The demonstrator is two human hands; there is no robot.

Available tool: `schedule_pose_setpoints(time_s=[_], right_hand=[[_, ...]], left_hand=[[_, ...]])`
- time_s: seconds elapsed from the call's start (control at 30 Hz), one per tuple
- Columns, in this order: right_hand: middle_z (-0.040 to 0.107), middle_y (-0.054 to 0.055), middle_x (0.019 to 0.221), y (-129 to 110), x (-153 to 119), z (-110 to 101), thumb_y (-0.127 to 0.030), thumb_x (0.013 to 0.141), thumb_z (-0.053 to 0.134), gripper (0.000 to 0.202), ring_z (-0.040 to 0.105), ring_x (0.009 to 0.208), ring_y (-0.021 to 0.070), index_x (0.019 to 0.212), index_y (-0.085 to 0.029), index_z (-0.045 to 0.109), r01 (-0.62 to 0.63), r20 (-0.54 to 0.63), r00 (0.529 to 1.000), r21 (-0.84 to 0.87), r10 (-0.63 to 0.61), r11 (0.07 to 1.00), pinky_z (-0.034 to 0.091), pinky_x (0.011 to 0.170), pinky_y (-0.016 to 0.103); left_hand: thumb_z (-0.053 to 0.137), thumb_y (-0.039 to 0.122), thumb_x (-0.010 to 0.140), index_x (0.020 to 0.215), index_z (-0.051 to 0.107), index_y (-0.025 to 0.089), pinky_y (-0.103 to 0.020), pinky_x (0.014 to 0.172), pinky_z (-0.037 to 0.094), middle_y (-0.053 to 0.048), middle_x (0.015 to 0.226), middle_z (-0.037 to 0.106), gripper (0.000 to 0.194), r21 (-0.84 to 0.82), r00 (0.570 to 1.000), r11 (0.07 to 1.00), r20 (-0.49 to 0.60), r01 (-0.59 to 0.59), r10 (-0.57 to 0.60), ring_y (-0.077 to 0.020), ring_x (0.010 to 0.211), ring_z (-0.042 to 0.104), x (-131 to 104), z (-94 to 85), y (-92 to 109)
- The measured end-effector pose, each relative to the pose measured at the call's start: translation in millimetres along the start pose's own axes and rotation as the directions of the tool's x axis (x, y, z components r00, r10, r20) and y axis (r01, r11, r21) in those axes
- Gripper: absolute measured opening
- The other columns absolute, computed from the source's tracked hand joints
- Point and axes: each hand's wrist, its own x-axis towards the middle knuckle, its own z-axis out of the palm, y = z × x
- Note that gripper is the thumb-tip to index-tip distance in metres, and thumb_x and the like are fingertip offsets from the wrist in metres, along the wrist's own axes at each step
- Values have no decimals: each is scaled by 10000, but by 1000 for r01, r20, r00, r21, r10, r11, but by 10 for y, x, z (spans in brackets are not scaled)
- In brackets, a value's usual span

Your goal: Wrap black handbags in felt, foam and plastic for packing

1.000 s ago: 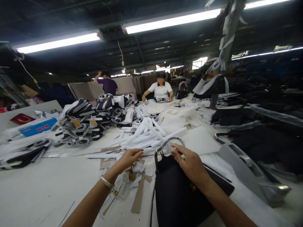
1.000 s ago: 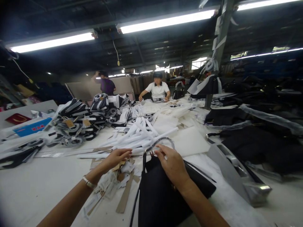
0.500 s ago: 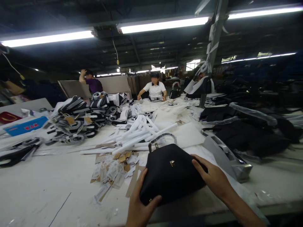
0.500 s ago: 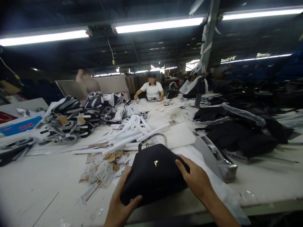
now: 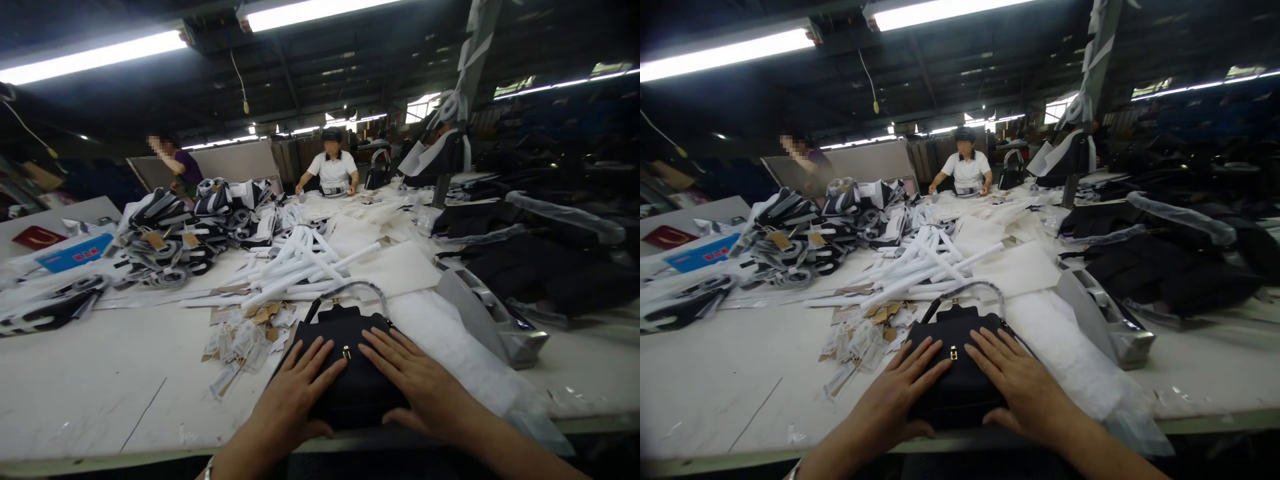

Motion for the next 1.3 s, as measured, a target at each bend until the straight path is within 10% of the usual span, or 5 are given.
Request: schedule_pose_setpoints(time_s=[0.37,0.7,0.87,1.03,1.3], right_hand=[[421,14,1547,173,-248,795,12,865,414,763,342,1450,256,1548,-311,306,70,-31,997,25,-69,997,397,1138,493],[359,37,1583,102,-211,605,-466,983,553,595,343,1445,323,1529,-347,349,-33,131,991,190,8,981,334,1150,581],[705,52,1214,45,131,361,-311,1014,516,253,625,1149,251,1195,-253,684,-137,117,987,240,112,961,471,1017,427],[674,58,917,-42,644,287,-228,938,613,63,619,853,226,936,-184,659,-134,141,982,69,123,989,487,716,318],[719,112,884,-104,842,454,-262,977,500,268,657,808,220,887,-153,728,-86,355,931,-13,85,996,455,685,287]], left_hand=[[469,34,899,1536,275,320,-486,1075,473,-12,1577,377,725,266,975,959,-167,-96,144,-270,1409,431,-194,822,-67],[697,259,836,1516,289,434,-682,1075,375,-94,1656,159,812,60,987,998,-161,-1,11,-416,1465,281,-49,759,229],[675,217,847,1512,308,432,-646,1097,373,-76,1645,216,789,59,975,998,-221,21,-7,-398,1454,315,-57,855,237],[628,228,886,1516,275,453,-656,1103,362,-76,1636,245,757,31,976,999,-218,37,-29,-384,1464,303,-68,861,232],[603,322,908,1527,243,453,-620,1126,353,-79,1619,293,728,3,960,999,-280,32,-30,-364,1466,309,-78,975,206]])
